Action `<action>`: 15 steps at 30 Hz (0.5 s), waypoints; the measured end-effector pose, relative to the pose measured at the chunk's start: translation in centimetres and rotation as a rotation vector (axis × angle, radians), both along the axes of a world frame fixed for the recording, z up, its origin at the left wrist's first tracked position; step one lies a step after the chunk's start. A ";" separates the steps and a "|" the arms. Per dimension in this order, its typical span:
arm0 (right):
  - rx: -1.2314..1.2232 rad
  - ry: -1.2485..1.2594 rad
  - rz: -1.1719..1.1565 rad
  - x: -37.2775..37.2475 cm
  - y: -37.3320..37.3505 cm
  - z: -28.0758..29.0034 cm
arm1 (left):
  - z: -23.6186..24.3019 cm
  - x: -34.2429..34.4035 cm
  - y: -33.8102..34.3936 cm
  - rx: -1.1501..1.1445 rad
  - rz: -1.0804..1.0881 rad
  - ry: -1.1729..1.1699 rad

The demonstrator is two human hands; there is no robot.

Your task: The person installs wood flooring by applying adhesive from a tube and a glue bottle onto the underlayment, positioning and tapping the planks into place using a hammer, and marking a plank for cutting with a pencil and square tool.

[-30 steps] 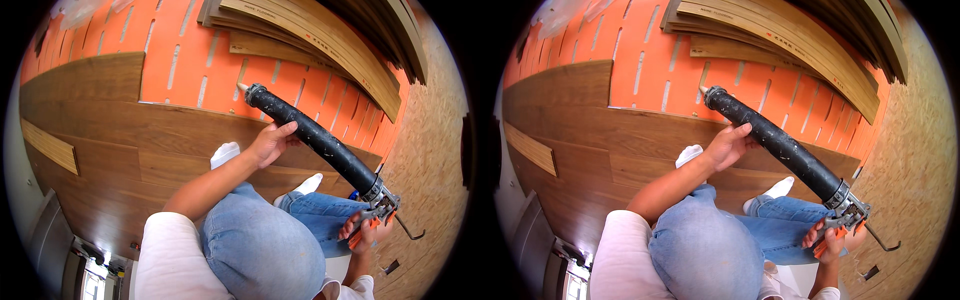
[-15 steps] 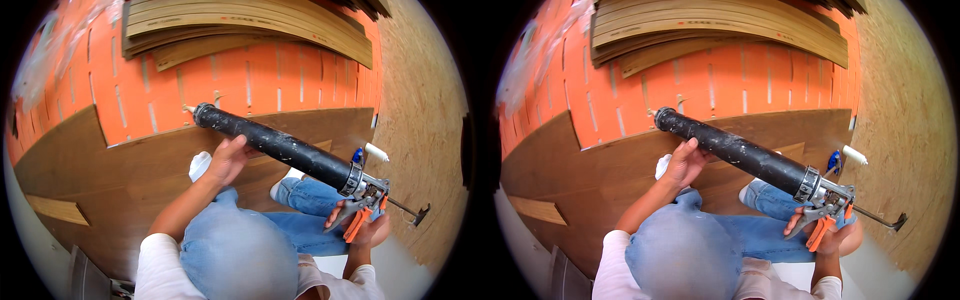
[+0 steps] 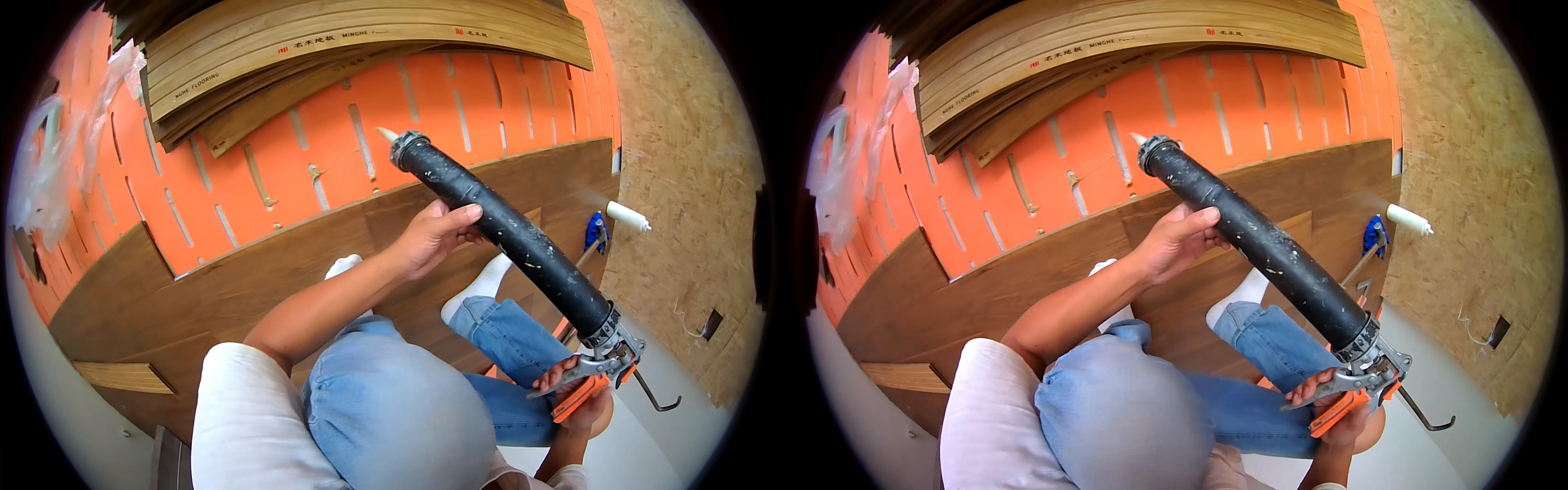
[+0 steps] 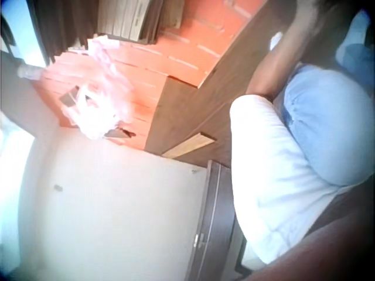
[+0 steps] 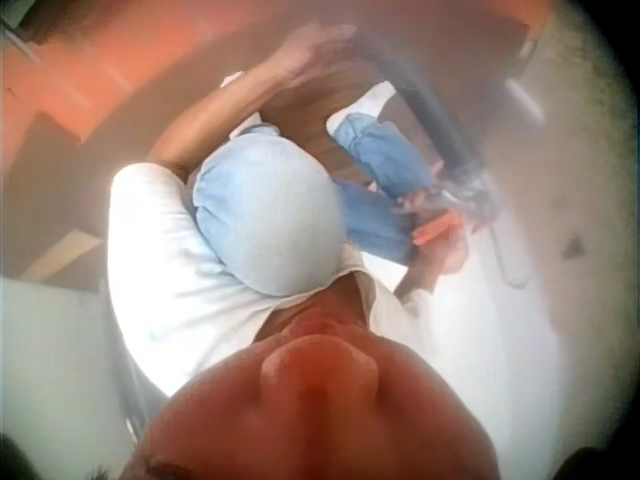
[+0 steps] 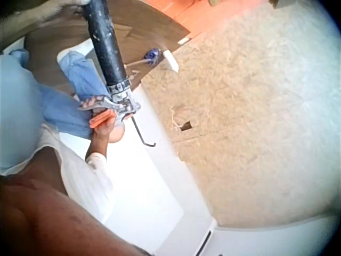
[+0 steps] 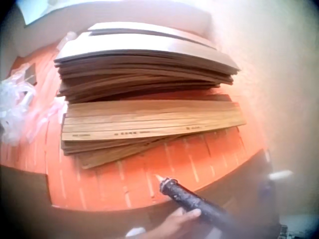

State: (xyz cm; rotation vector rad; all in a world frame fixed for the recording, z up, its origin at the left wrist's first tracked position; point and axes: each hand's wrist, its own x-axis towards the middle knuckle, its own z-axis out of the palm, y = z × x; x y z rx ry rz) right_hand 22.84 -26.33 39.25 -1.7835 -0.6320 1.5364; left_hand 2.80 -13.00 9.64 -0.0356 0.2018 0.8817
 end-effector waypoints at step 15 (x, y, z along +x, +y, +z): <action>-0.062 -0.052 0.013 -0.2 2.7 -3.4 | -2.4 -1.6 2.0 -0.035 0.120 0.099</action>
